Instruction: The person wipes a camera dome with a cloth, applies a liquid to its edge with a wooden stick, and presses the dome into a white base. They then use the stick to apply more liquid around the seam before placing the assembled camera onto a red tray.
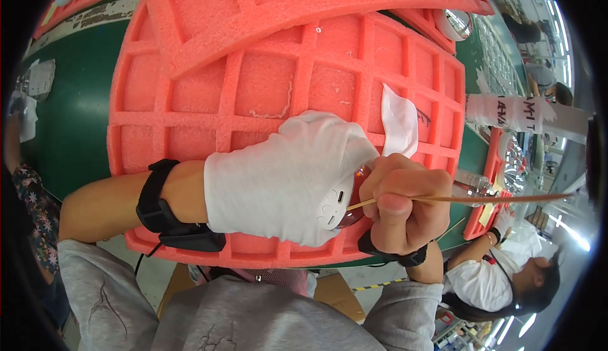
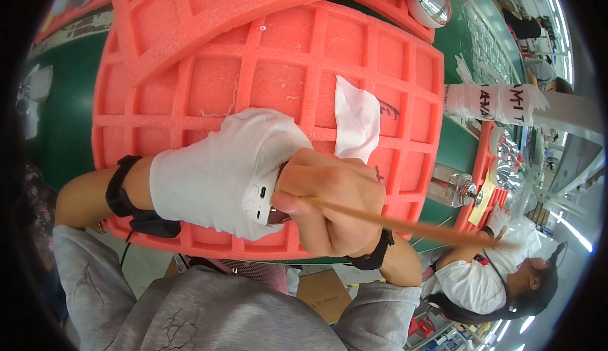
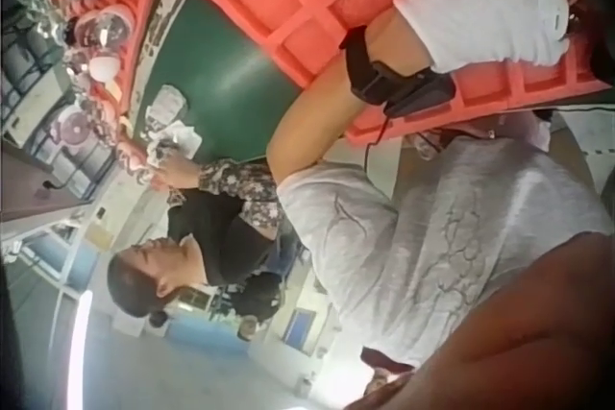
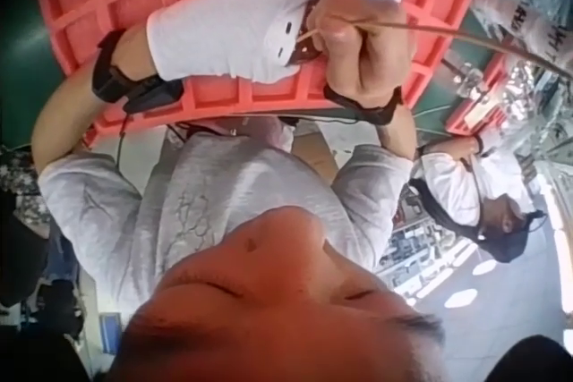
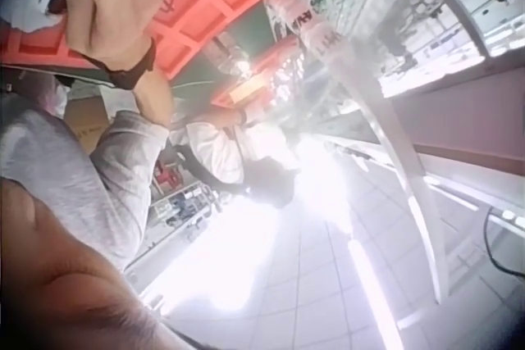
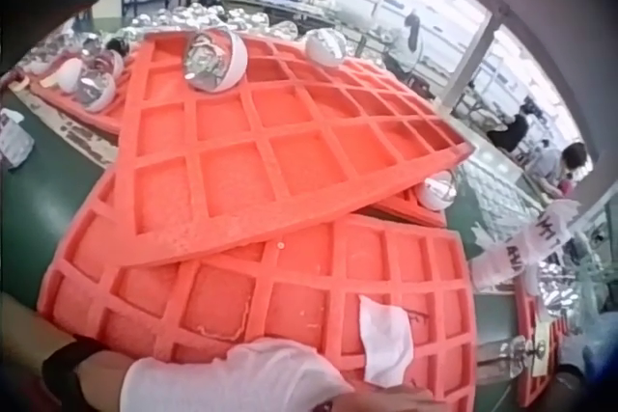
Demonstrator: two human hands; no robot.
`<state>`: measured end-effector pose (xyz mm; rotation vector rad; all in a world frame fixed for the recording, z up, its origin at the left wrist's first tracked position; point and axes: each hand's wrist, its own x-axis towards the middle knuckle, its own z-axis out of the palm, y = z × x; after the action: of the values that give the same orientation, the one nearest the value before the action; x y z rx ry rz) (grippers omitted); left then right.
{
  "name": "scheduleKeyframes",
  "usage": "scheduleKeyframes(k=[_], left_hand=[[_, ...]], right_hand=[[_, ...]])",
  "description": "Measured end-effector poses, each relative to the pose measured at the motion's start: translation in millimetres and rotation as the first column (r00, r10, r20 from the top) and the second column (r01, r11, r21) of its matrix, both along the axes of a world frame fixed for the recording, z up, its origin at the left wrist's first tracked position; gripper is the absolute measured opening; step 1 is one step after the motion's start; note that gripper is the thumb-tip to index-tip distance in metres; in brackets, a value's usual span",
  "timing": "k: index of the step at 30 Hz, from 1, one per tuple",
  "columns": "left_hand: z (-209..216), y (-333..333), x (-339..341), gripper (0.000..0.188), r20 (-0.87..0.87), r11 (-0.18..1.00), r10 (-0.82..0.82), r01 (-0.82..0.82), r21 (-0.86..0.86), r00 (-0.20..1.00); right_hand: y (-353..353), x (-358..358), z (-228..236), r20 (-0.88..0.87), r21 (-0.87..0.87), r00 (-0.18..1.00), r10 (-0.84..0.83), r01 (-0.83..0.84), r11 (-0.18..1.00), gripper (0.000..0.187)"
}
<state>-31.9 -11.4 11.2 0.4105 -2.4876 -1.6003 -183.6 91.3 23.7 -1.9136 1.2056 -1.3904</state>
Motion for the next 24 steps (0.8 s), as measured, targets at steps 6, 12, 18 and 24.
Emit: scheduleKeyframes(k=[6,12,18,24], left_hand=[[-0.2,-0.1,3.9,0.029,-0.013,0.999,-0.032,0.031,-0.028,0.999],[-3.3,5.6,8.0,0.026,0.001,0.988,-0.044,0.044,-0.15,0.999],[-0.3,4.3,6.3,0.025,0.007,0.989,-0.034,0.035,-0.147,0.999],[10.8,-5.5,0.1,0.028,0.133,0.978,-0.179,0.19,-0.081,0.975]], right_hand=[[-0.8,-1.9,-6.1,-0.099,-0.051,0.995,0.034,-0.039,0.998,0.018],[-1.6,9.7,-1.0,0.12,0.078,0.981,-0.15,0.141,0.987,0.02],[-2.9,10.8,-1.6,0.084,-0.024,0.989,-0.118,0.12,0.992,0.022],[-1.9,7.6,1.5,-0.009,-0.039,0.999,-0.045,0.045,0.998,0.025]])
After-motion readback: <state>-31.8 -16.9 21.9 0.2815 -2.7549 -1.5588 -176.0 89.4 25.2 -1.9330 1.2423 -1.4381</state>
